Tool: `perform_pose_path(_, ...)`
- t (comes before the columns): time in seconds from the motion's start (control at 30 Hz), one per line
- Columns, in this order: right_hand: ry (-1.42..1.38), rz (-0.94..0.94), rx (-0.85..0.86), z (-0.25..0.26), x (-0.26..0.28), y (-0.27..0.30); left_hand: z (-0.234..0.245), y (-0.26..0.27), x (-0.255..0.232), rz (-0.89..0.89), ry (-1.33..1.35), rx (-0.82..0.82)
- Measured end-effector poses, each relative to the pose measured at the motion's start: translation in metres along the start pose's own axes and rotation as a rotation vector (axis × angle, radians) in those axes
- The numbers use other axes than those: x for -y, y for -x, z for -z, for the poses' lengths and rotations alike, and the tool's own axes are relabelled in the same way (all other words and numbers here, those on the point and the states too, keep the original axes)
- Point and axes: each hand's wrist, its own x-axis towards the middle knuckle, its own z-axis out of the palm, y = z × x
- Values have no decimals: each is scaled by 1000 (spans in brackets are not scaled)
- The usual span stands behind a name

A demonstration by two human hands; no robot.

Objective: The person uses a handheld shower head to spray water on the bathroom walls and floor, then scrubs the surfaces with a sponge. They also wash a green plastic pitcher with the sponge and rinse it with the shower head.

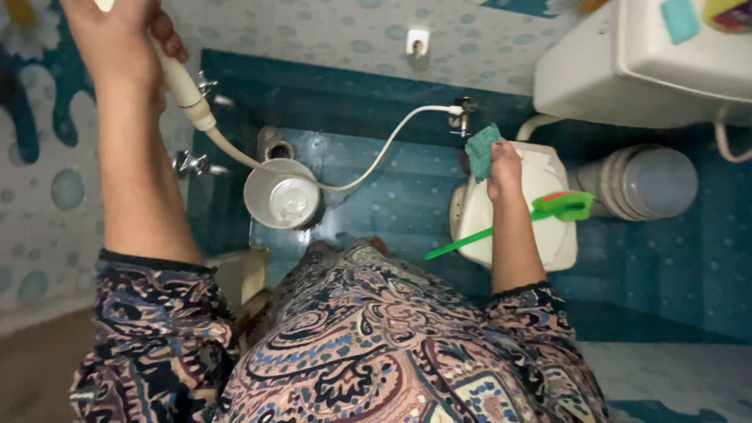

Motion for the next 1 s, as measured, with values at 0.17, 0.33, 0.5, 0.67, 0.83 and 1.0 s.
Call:
perform_pose_path(0.17, -16, -53, 1, -12, -6, 1, -21, 19, 14, 72, 112, -47)
perform_pose_path(0.33, -2, -97, -1, -17, -11, 0, -106, 53, 21, 119, -66, 193)
perform_pose_path(0.5, 13, -104, 10, -9, -11, 3, -117, 67, 22, 201, 46, 186)
perform_pose_path(0.67, 0, -106, -13, 3, -16, 11, -33, 63, 28, 269, 85, -88)
perform_pose_path(0.83, 18, -124, -45, 9, -26, 14, -17, 62, 41, 280, 63, -170)
perform_pose_path(1.0, 87, -60, -42, 14, -28, 15, -126, 68, 41, 125, -109, 271)
